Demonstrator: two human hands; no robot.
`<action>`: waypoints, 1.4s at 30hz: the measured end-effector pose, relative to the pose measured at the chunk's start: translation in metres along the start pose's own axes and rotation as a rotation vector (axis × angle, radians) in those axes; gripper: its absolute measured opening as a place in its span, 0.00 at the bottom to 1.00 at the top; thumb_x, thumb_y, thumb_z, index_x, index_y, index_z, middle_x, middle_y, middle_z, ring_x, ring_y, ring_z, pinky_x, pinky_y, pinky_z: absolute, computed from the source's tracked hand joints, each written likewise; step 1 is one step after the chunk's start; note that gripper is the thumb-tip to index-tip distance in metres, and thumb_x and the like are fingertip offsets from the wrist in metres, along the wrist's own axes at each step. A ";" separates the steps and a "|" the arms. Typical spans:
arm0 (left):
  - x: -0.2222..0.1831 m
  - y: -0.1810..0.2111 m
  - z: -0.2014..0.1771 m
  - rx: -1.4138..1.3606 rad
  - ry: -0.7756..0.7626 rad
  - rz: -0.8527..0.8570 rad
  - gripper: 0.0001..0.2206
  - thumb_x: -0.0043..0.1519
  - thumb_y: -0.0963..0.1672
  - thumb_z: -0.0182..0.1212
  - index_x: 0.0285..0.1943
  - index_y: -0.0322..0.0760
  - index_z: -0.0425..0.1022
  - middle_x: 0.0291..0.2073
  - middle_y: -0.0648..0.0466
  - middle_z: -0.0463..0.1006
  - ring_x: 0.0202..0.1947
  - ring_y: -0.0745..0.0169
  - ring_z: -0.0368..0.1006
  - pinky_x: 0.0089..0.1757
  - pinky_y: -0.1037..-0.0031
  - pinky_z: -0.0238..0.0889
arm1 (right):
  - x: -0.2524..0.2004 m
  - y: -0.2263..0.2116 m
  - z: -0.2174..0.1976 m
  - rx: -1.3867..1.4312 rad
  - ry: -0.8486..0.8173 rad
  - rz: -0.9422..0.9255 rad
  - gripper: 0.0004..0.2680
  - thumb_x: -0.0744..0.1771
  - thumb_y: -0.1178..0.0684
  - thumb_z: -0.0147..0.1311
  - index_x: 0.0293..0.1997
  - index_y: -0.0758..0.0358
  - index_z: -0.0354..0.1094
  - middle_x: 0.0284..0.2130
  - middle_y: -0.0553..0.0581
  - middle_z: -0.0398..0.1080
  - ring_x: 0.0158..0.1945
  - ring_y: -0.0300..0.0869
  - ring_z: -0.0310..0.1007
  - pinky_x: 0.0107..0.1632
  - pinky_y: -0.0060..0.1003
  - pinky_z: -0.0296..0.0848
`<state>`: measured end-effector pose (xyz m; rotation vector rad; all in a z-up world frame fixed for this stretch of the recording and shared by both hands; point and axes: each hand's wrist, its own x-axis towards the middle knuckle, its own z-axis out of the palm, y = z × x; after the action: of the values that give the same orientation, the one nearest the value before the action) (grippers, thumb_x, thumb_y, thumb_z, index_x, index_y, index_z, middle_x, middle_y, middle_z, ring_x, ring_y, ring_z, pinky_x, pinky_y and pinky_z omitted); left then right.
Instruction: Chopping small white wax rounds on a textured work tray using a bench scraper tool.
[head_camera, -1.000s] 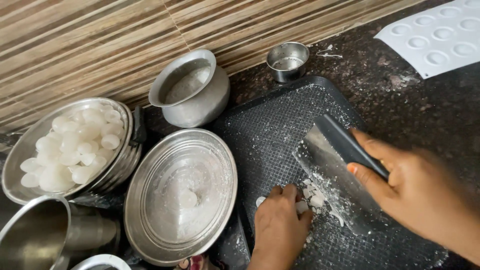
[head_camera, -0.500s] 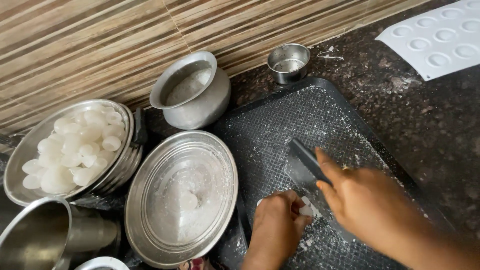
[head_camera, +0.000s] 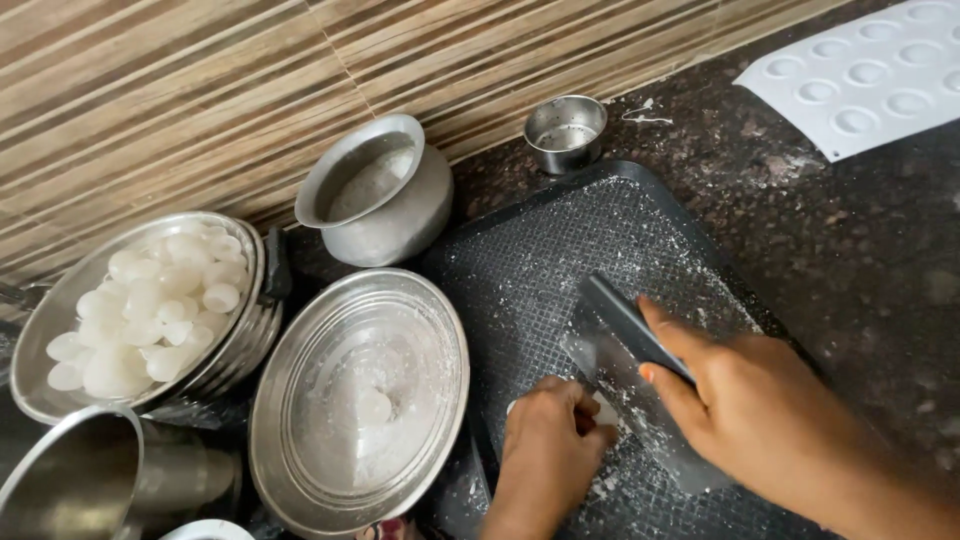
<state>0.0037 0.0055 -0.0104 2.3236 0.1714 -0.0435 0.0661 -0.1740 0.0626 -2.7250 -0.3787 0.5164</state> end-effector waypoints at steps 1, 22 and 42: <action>-0.001 -0.001 0.000 0.023 0.001 -0.001 0.09 0.47 0.41 0.74 0.31 0.31 0.80 0.32 0.45 0.82 0.33 0.50 0.81 0.39 0.66 0.72 | 0.002 0.002 0.006 0.014 0.007 -0.062 0.26 0.67 0.44 0.54 0.74 0.54 0.53 0.08 0.57 0.69 0.08 0.41 0.63 0.18 0.38 0.65; -0.001 0.004 -0.002 -0.054 -0.035 -0.105 0.08 0.49 0.41 0.74 0.33 0.30 0.81 0.32 0.43 0.82 0.31 0.50 0.81 0.38 0.66 0.73 | 0.008 0.002 0.003 -0.126 -0.148 0.112 0.27 0.69 0.44 0.55 0.78 0.55 0.50 0.12 0.54 0.74 0.10 0.38 0.68 0.20 0.34 0.67; -0.001 0.007 -0.001 -0.076 -0.045 -0.171 0.04 0.50 0.39 0.71 0.32 0.33 0.83 0.32 0.45 0.82 0.32 0.51 0.82 0.39 0.67 0.74 | 0.014 -0.003 0.008 -0.092 -0.152 0.064 0.26 0.69 0.44 0.53 0.76 0.55 0.50 0.13 0.55 0.73 0.11 0.39 0.69 0.20 0.36 0.68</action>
<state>0.0035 0.0008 -0.0044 2.2250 0.3434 -0.1714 0.0755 -0.1648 0.0525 -2.8023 -0.3630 0.7437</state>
